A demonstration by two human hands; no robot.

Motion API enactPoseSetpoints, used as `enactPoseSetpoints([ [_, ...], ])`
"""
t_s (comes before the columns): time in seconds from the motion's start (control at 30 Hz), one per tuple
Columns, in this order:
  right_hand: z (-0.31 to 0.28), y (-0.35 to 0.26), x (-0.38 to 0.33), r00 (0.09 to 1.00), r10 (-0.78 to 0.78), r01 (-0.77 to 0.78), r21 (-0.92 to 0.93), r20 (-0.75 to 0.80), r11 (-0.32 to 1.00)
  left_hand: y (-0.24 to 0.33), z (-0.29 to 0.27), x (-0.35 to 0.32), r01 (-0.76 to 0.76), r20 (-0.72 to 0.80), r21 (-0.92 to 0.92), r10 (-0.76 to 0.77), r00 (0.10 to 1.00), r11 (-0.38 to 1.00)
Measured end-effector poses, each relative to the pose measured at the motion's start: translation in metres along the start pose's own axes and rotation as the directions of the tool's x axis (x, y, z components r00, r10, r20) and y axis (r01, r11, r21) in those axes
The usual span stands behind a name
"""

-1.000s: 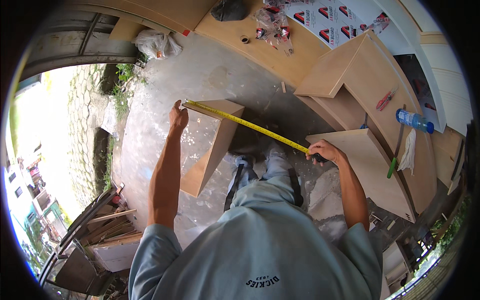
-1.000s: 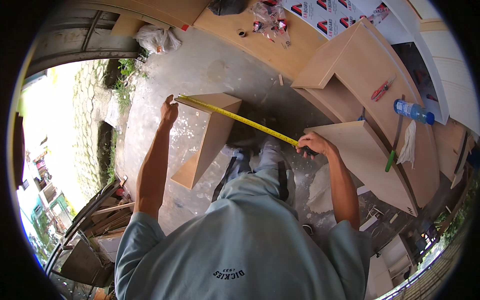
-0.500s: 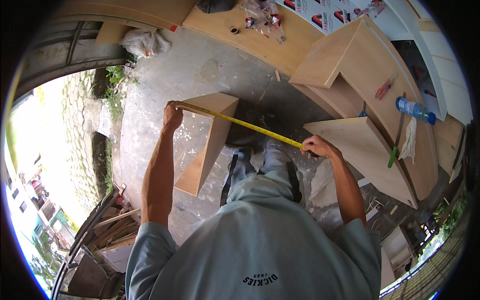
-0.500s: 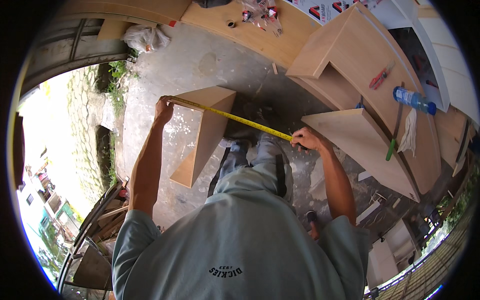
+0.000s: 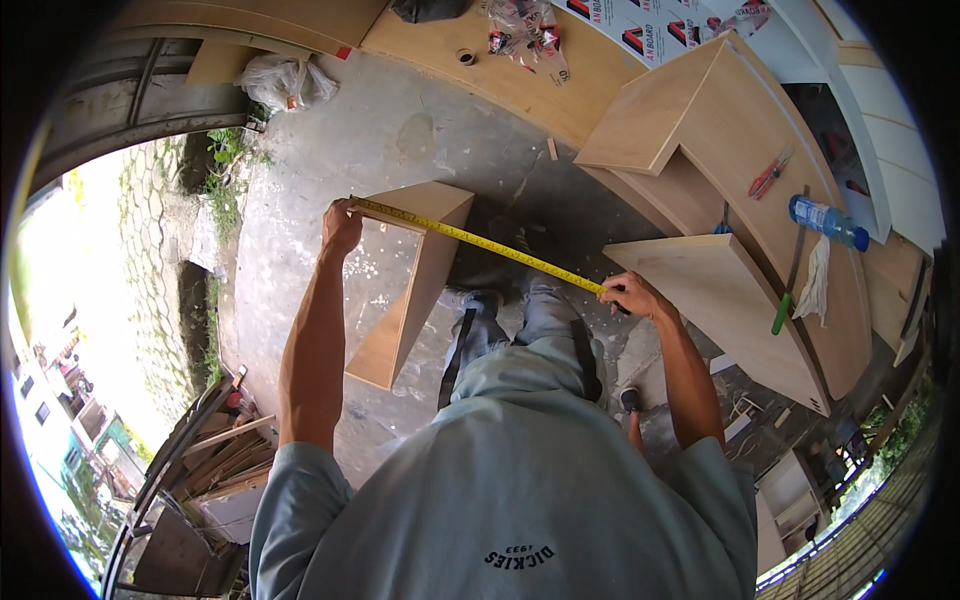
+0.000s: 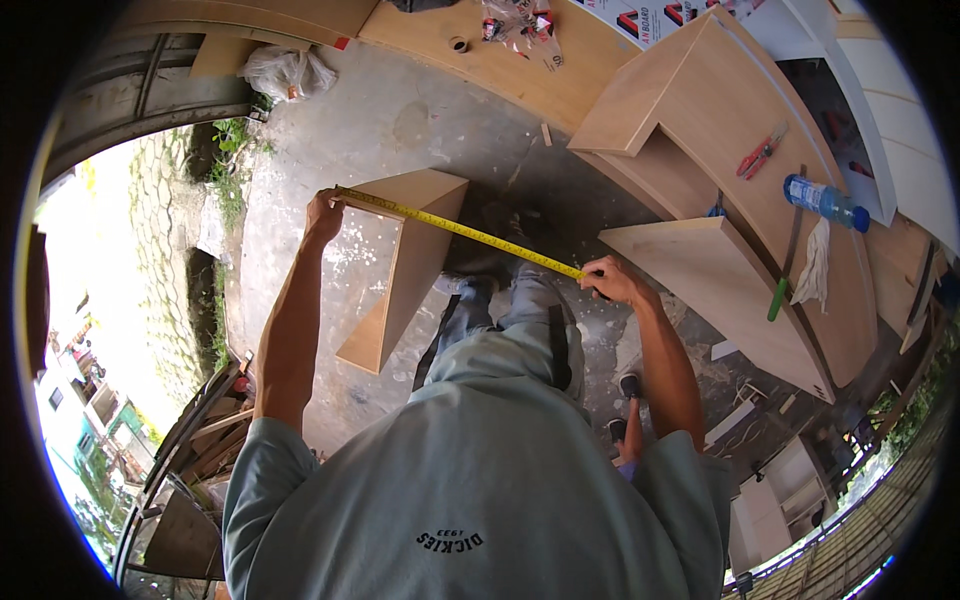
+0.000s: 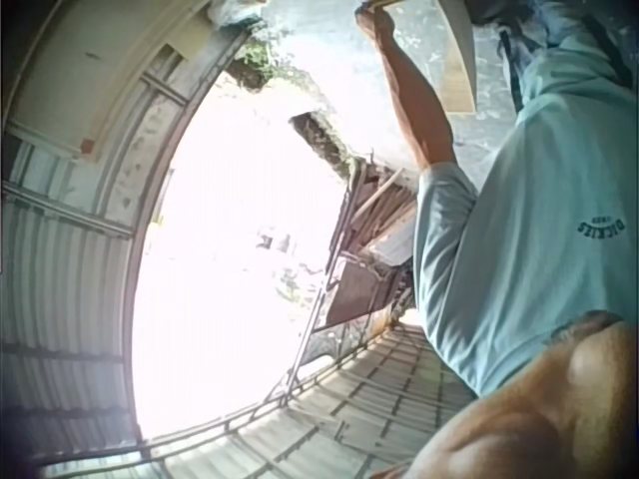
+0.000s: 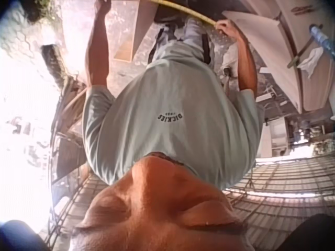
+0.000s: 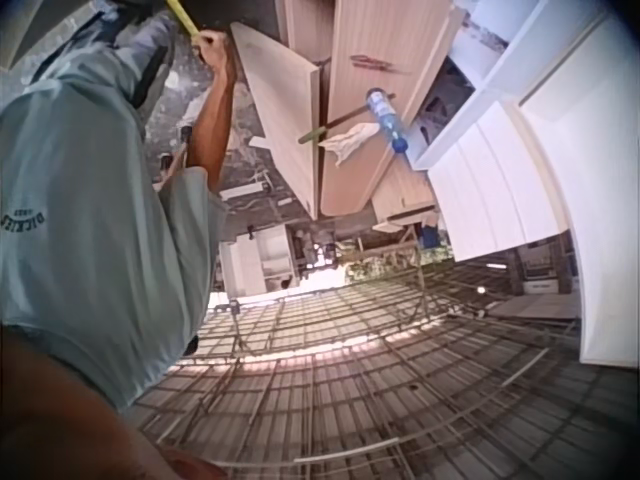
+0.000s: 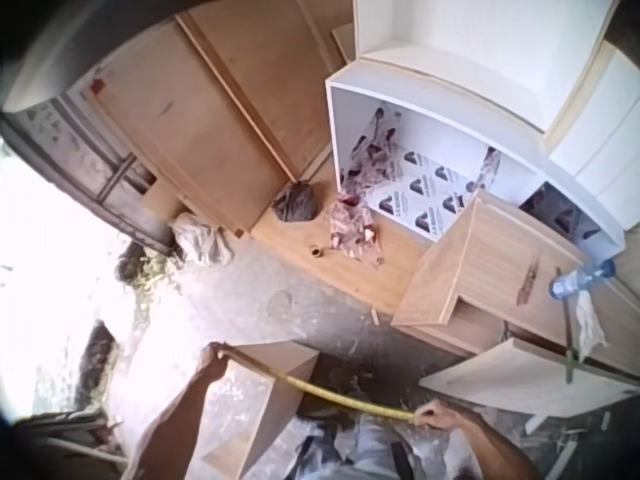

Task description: The person measures a wooden board with a tape measure, picks up a smaller piece of wood from a pile on the floor, and hammers it onto the first board.

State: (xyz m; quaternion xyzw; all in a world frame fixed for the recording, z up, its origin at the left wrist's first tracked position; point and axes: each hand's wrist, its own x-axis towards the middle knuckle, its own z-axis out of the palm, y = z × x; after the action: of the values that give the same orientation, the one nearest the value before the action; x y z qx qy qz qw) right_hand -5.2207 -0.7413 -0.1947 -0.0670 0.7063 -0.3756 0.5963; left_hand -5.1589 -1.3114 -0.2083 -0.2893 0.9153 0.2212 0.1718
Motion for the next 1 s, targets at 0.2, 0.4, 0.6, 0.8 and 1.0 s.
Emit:
enactPoseSetpoints([
  [0.2,-0.001,-0.01,-0.003,0.999,0.049,-0.049,0.018,0.018,0.999,-0.002,0.0,0.001,0.024,0.017,-0.011,-0.024,1.0,1.0],
  [0.4,-0.003,-0.003,0.002,0.998,0.024,-0.026,0.03,0.063,0.999,-0.005,0.002,0.004,0.021,0.003,-0.016,-0.021,1.0,1.0],
  [0.6,-0.008,-0.027,-0.004,0.987,0.128,-0.128,-0.012,0.099,0.992,-0.003,-0.002,0.003,0.016,0.036,-0.035,-0.015,0.999,0.999],
  [0.8,-0.011,-0.027,-0.007,0.99,0.109,-0.112,0.026,0.088,0.993,0.006,-0.006,-0.002,-0.002,0.026,-0.003,0.002,1.0,1.0],
  [1.0,-0.013,-0.042,-0.01,0.997,0.028,-0.03,0.029,0.065,0.999,0.003,-0.012,-0.011,0.019,-0.165,-0.228,-0.059,0.984,0.973],
])
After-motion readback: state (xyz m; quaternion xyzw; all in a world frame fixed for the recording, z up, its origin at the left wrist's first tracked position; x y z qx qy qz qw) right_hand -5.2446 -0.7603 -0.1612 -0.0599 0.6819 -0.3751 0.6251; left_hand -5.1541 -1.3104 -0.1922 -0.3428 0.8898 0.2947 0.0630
